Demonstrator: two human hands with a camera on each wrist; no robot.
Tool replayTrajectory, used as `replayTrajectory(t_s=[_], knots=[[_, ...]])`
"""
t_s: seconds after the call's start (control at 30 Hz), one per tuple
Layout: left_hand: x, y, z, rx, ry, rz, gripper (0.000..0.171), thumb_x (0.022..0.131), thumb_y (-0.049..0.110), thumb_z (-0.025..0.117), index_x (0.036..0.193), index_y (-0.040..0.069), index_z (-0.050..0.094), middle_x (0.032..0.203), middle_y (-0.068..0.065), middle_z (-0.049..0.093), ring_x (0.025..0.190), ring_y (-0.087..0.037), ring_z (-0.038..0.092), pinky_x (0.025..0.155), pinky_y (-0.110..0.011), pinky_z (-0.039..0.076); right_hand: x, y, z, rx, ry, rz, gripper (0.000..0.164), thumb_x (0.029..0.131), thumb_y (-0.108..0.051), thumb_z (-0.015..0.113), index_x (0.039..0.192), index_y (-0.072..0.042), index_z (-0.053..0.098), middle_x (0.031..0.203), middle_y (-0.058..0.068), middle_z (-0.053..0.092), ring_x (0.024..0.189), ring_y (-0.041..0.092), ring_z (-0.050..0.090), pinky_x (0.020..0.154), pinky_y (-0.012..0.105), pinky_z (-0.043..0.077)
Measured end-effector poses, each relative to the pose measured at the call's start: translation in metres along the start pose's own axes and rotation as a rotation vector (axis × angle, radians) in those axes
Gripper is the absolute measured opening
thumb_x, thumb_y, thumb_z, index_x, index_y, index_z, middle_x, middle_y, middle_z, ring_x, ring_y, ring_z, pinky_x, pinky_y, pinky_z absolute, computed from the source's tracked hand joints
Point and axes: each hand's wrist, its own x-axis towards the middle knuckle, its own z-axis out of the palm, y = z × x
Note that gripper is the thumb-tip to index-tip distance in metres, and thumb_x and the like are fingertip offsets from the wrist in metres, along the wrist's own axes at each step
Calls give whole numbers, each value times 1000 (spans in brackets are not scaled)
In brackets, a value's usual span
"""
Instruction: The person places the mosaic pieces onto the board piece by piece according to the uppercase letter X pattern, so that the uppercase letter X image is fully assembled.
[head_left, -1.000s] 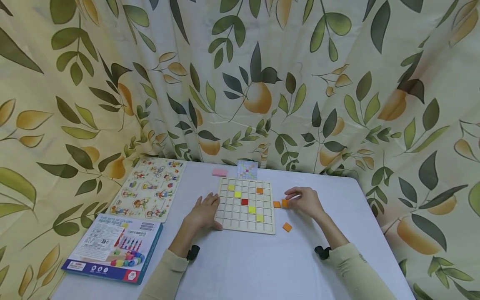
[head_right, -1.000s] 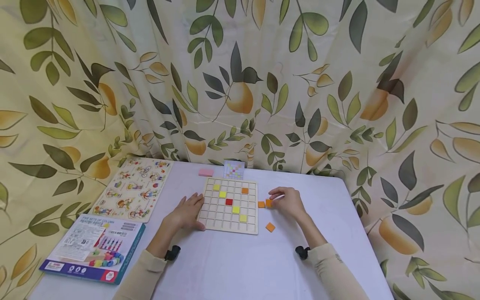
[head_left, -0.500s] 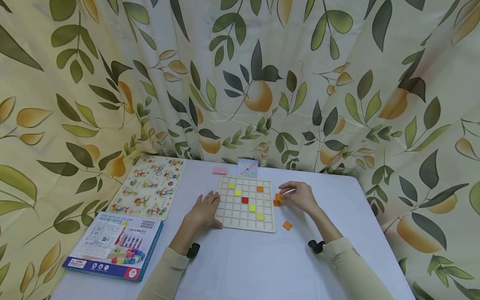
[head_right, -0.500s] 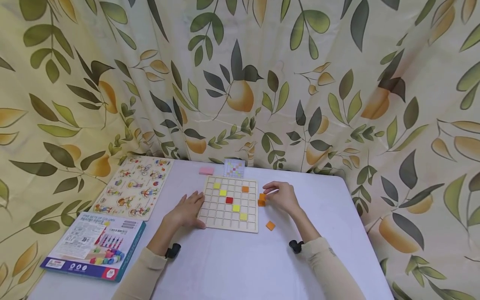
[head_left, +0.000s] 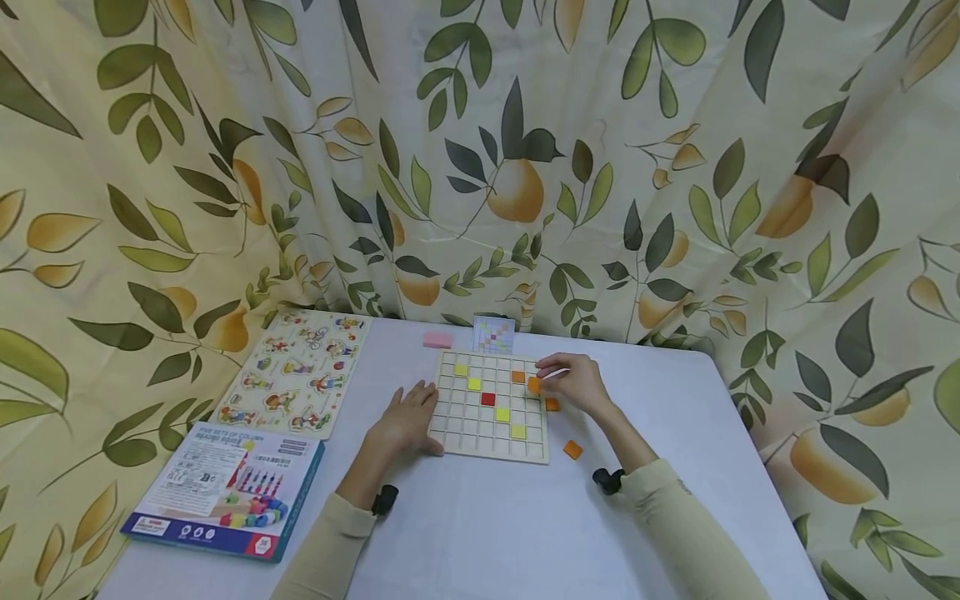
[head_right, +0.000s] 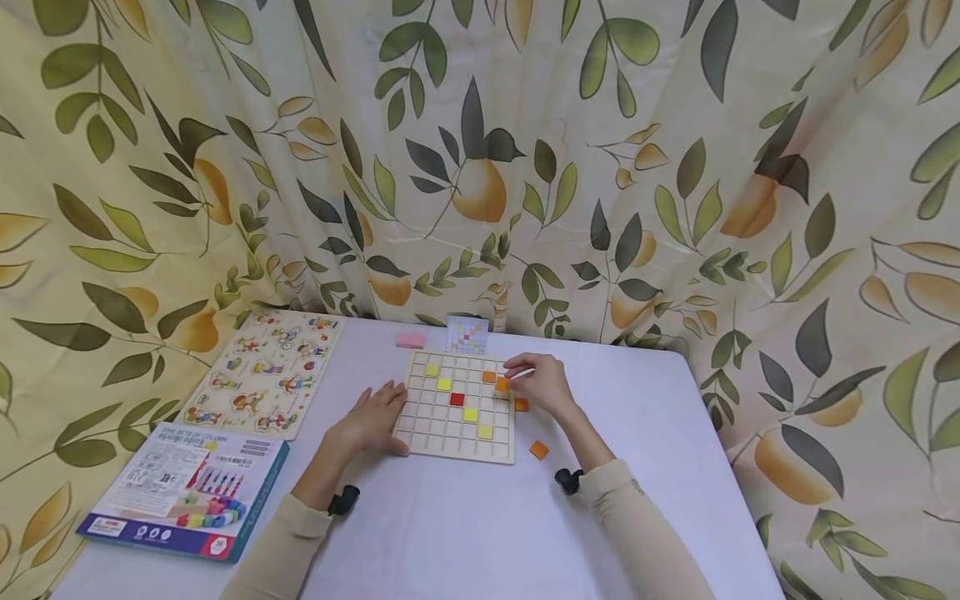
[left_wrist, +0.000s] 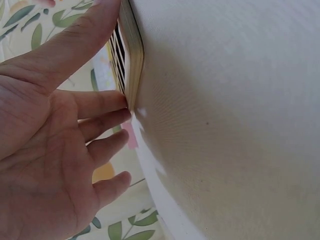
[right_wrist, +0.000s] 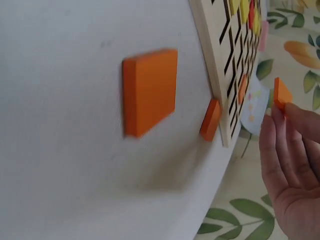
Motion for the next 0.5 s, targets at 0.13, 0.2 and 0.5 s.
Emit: replayTrajectory(t_s=[0.13,0.2,0.5], knots=[[-1,1,-2,7,10,9,111,77,45,92,159,-4,35,169,-16,30,160,-34,18,129,-57,11,4,-6,10,8,-2,-17,27,87,0,81,113,-4,78,98,10,78,82,21,75,75,34,62],[-2,1,-2,12,11,11,112,76,45,92,159,-4,36,169,-16,31,159,-34,18,129,-57,12,4,-8,15,24,-9,-14,27,87,0,81,113,-4,78,98,11,78,81,21,76,75,34,62],[-1,0,0,31,11,12,113,76,47,92,159,-4,36,169,-16,30,159,-33,18,129,-57,12,11,-7,28,54,-17,37,29,84,0,84,112,-4,78,98,9,79,82,20,76,77,31,62]])
